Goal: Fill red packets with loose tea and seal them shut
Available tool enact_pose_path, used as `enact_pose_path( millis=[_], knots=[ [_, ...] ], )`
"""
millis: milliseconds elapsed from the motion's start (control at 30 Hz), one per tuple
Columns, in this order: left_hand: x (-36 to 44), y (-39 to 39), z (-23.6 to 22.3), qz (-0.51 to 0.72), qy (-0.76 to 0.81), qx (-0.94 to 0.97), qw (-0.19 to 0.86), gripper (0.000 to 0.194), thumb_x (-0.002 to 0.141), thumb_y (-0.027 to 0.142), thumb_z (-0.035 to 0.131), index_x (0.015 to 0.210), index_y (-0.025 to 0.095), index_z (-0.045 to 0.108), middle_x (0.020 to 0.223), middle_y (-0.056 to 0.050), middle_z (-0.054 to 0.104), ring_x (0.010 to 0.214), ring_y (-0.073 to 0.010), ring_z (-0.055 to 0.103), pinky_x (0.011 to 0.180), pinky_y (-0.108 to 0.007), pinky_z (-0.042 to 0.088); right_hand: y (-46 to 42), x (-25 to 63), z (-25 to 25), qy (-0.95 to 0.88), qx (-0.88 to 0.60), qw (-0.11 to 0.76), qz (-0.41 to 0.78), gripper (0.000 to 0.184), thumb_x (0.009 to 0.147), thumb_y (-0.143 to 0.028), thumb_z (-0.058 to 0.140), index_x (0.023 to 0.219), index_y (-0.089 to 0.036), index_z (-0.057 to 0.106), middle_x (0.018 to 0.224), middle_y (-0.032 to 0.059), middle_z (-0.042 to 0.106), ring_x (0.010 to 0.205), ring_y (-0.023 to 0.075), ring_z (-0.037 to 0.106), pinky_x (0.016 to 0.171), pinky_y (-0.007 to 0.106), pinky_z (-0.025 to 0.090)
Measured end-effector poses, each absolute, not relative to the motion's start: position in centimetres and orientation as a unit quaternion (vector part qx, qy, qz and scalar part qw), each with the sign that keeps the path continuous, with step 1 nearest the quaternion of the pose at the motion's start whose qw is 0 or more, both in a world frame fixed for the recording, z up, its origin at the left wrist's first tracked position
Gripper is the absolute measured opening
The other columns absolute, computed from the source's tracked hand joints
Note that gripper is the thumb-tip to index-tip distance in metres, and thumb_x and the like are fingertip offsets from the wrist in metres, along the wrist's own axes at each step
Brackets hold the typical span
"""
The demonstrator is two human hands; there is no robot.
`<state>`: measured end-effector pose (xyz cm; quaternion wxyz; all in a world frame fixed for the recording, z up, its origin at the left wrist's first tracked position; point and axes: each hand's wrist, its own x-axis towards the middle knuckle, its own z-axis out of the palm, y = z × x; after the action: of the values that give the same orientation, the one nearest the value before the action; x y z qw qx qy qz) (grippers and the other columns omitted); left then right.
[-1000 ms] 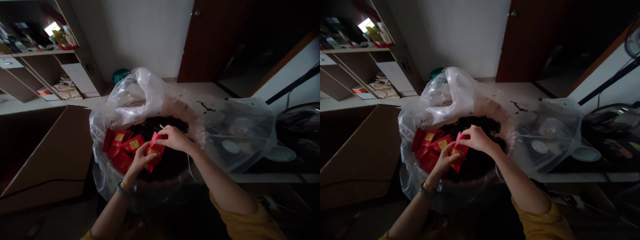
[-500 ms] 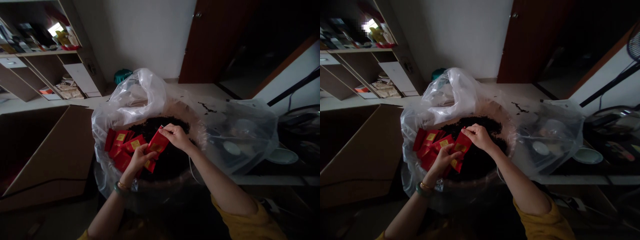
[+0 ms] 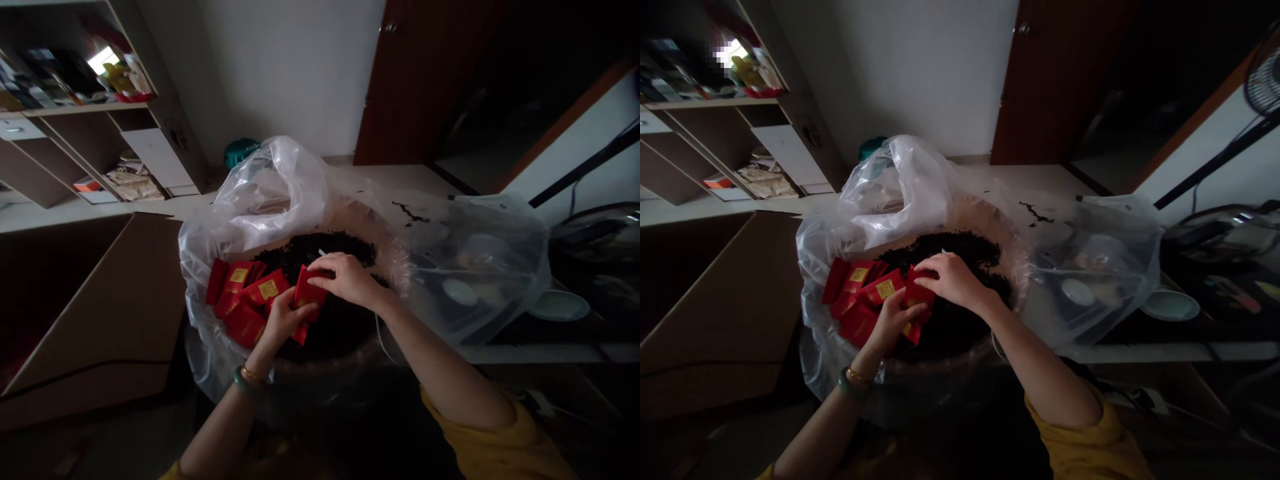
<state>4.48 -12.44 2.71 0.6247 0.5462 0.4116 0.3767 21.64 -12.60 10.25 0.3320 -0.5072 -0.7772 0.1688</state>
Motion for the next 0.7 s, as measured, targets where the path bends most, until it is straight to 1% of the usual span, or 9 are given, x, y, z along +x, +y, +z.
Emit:
enact_pose_path(
  millis=[100,167,267,400,467,533,633,667,700],
  knots=[
    [4.4,-12.4,2.6,0.381,0.416,0.536,0.628,0.046,0.058,0.040,0.080,0.093,0.014,0.063,0.072,0.001,0.066,0.058,-0.0132,0.060,0.054,-0.023,0.048,-12.7,22.2,10.7,-0.787,-0.511,0.326,0.113,0.013,0.075,-0.025,0.074,0.087,-0.022,0.072,0.091,0.0047,0.072,0.095,0.0214,0.062,0.089,0.036,0.043],
    [4.4,-12.5,2.5,0.388,0.419,0.542,0.617,0.044,0.058,0.038,0.080,0.090,0.014,0.063,0.072,0.001,0.066,0.060,-0.0138,0.060,0.056,-0.023,0.048,-12.7,22.5,10.8,-0.804,-0.517,0.277,0.101,0.013,0.074,-0.029,0.075,0.083,-0.021,0.073,0.089,0.0061,0.071,0.094,0.0230,0.062,0.089,0.038,0.043],
    [4.3,-12.6,2.5,0.388,0.421,0.558,0.601,0.040,0.059,0.037,0.080,0.087,0.014,0.064,0.074,0.000,0.067,0.066,-0.0159,0.062,0.060,-0.024,0.049,-12.5,22.5,10.6,-0.824,-0.509,0.215,0.125,0.010,0.078,-0.028,0.071,0.074,-0.019,0.072,0.081,0.0059,0.070,0.087,0.0217,0.063,0.086,0.038,0.042],
    [4.2,-12.5,2.9,0.370,0.409,0.591,0.589,0.045,0.058,0.035,0.082,0.095,0.015,0.065,0.084,-0.003,0.070,0.078,-0.0193,0.064,0.070,-0.026,0.050,-12.6,22.0,10.4,-0.836,-0.493,0.191,0.146,0.015,0.081,-0.021,0.067,0.067,-0.019,0.069,0.074,0.0036,0.069,0.087,0.0207,0.063,0.089,0.038,0.040],
    [4.1,-12.5,3.1,0.361,0.398,0.595,0.598,0.046,0.060,0.036,0.081,0.098,0.015,0.066,0.087,-0.004,0.071,0.081,-0.0201,0.064,0.072,-0.027,0.050,-12.8,21.8,10.5,-0.838,-0.481,0.209,0.152,0.010,0.079,-0.019,0.069,0.070,-0.018,0.069,0.075,0.0032,0.069,0.088,0.0202,0.063,0.088,0.036,0.041],
    [4.1,-12.5,3.3,0.355,0.388,0.578,0.624,0.045,0.062,0.038,0.080,0.098,0.014,0.067,0.087,-0.004,0.071,0.079,-0.0202,0.065,0.072,-0.028,0.051,-13.0,21.6,10.7,-0.822,-0.477,0.268,0.157,0.001,0.077,-0.018,0.071,0.078,-0.017,0.070,0.080,0.0040,0.069,0.086,0.0186,0.063,0.085,0.033,0.044],
    [4.1,-12.6,3.5,0.358,0.377,0.537,0.664,0.048,0.061,0.040,0.081,0.099,0.014,0.067,0.085,-0.004,0.072,0.076,-0.0202,0.066,0.072,-0.030,0.052,-13.1,21.6,10.8,-0.762,-0.502,0.372,0.169,0.032,0.071,-0.019,0.077,0.102,-0.016,0.068,0.094,0.0056,0.067,0.077,0.0145,0.062,0.074,0.027,0.048],
    [4.1,-12.7,3.5,0.362,0.376,0.524,0.673,0.050,0.060,0.040,0.081,0.099,0.013,0.066,0.085,-0.005,0.072,0.075,-0.0204,0.067,0.072,-0.030,0.052,-13.0,21.7,10.7,-0.746,-0.511,0.387,0.179,0.041,0.069,-0.021,0.079,0.107,-0.017,0.066,0.096,0.0056,0.066,0.073,0.0134,0.061,0.070,0.026,0.049],
    [4.1,-12.8,3.7,0.365,0.378,0.512,0.679,0.052,0.058,0.039,0.082,0.100,0.013,0.066,0.085,-0.005,0.072,0.075,-0.0207,0.067,0.072,-0.031,0.053,-12.9,21.7,10.6,-0.736,-0.518,0.392,0.192,0.044,0.067,-0.023,0.080,0.108,-0.017,0.066,0.095,0.0050,0.066,0.070,0.0129,0.060,0.067,0.025,0.048]
  ],
)
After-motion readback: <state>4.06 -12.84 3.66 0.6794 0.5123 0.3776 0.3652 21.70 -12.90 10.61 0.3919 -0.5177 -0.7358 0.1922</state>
